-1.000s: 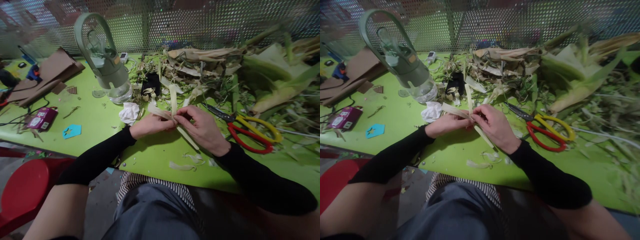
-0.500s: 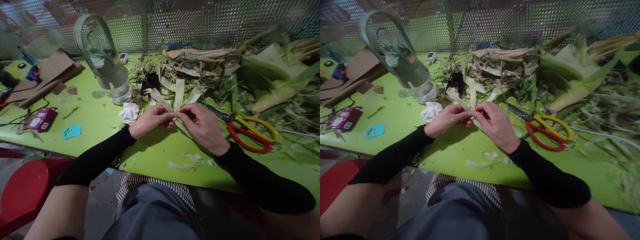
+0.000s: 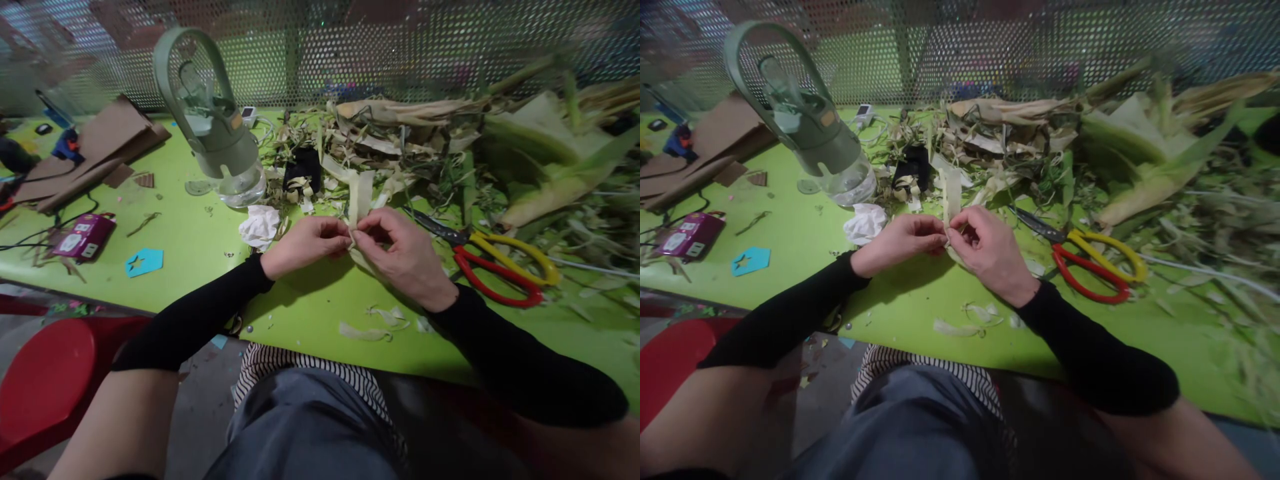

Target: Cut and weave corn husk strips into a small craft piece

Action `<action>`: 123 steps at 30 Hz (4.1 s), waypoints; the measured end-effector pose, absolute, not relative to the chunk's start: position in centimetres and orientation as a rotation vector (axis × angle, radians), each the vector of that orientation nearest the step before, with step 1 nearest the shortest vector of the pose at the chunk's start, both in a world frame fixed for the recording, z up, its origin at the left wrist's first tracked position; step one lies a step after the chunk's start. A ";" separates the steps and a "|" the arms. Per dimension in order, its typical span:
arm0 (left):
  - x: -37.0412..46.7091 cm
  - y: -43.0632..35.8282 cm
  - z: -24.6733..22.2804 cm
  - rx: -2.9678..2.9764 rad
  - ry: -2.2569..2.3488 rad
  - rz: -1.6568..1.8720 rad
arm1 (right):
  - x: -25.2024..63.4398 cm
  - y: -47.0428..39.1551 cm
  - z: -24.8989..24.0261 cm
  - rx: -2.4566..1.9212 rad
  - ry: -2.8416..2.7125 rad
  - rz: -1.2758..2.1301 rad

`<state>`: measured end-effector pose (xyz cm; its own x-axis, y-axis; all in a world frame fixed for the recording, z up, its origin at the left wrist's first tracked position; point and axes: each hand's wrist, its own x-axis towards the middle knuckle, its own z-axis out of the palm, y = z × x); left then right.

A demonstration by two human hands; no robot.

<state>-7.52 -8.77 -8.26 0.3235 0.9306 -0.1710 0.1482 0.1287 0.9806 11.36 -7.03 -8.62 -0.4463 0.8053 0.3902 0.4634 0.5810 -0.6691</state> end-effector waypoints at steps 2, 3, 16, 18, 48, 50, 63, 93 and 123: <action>-7.5 -8.7 -8.3 1.259 1.061 0.801 | 11.3 -7.1 -8.7 -1.033 -2.049 0.663; -7.5 -8.7 -8.4 1.241 1.048 0.802 | 11.3 -7.1 -8.8 -1.037 -2.031 0.698; -7.1 -9.1 -9.2 1.057 0.961 0.862 | 11.4 -6.0 -9.9 -0.958 -1.627 1.240; -7.0 -9.1 -9.3 1.063 0.964 0.860 | 11.4 -6.0 -9.9 -0.947 -1.609 1.248; -7.3 -8.6 -9.6 0.947 0.953 0.909 | 12.4 -6.3 -8.1 -0.766 -2.372 0.433; -7.4 -8.6 -9.7 0.968 0.951 0.913 | 12.4 -6.3 -8.1 -0.788 -2.368 0.441; -7.3 -8.6 -10.5 1.093 0.920 0.952 | 12.4 -6.6 -8.1 -1.004 -2.270 0.508; -7.2 -8.7 -10.1 1.107 0.960 0.939 | 12.6 -6.9 -8.2 -0.930 -2.471 0.269; -7.1 -9.1 -10.3 1.181 0.880 1.011 | 12.7 -6.8 -7.1 -1.061 -2.365 0.446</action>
